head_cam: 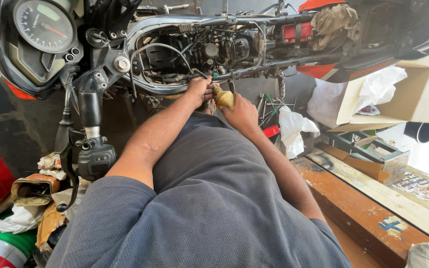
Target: The person uses a squeeze bottle to apply lubricant to the exposed engine and frame components of a motorcycle. They repeatedly squeeze the bottle and wipe the area with a rag, then briefly move a red helmet and reach into a bucket.
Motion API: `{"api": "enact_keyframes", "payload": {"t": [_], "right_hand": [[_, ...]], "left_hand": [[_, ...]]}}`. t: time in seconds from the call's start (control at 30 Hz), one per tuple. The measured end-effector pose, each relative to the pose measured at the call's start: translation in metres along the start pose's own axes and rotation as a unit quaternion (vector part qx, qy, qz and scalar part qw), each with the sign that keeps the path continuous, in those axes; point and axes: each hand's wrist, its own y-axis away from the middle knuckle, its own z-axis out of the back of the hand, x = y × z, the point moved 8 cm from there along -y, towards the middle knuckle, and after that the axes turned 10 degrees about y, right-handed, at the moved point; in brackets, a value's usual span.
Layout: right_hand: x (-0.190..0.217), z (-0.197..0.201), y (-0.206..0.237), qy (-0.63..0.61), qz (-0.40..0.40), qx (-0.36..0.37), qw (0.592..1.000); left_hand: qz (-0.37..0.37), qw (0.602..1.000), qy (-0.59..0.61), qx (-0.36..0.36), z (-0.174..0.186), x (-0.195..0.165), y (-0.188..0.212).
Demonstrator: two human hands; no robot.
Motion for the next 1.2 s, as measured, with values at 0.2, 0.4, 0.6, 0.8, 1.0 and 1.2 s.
{"api": "enact_keyframes", "payload": {"t": [0.2, 0.4, 0.6, 0.8, 1.0, 1.2], "right_hand": [[-0.0004, -0.0007, -0.0006, 0.006, -0.002, 0.005, 1.000], [0.0003, 0.0006, 0.0006, 0.009, -0.006, 0.007, 1.000], [0.0031, 0.0014, 0.0021, 0.009, -0.007, 0.014, 1.000], [0.0040, 0.0028, 0.0024, 0.003, -0.003, 0.018, 1.000], [0.0047, 0.0036, 0.0031, -0.003, 0.009, -0.005, 1.000], [0.0050, 0.0007, 0.0024, -0.009, 0.006, 0.001, 1.000]], "left_hand": [[-0.002, 1.000, -0.013, -0.006, 0.0002, -0.0011, 0.0036], [0.002, 1.000, -0.020, -0.016, 0.0004, -0.0013, 0.0074], [0.003, 1.000, -0.009, -0.009, 0.0016, 0.0012, 0.0049], [-0.002, 1.000, -0.005, -0.001, 0.0015, 0.0002, 0.0024], [-0.001, 1.000, -0.007, -0.006, 0.0020, 0.0000, 0.0014], [-0.002, 1.000, -0.015, -0.010, 0.0033, -0.0010, 0.0021]]}}
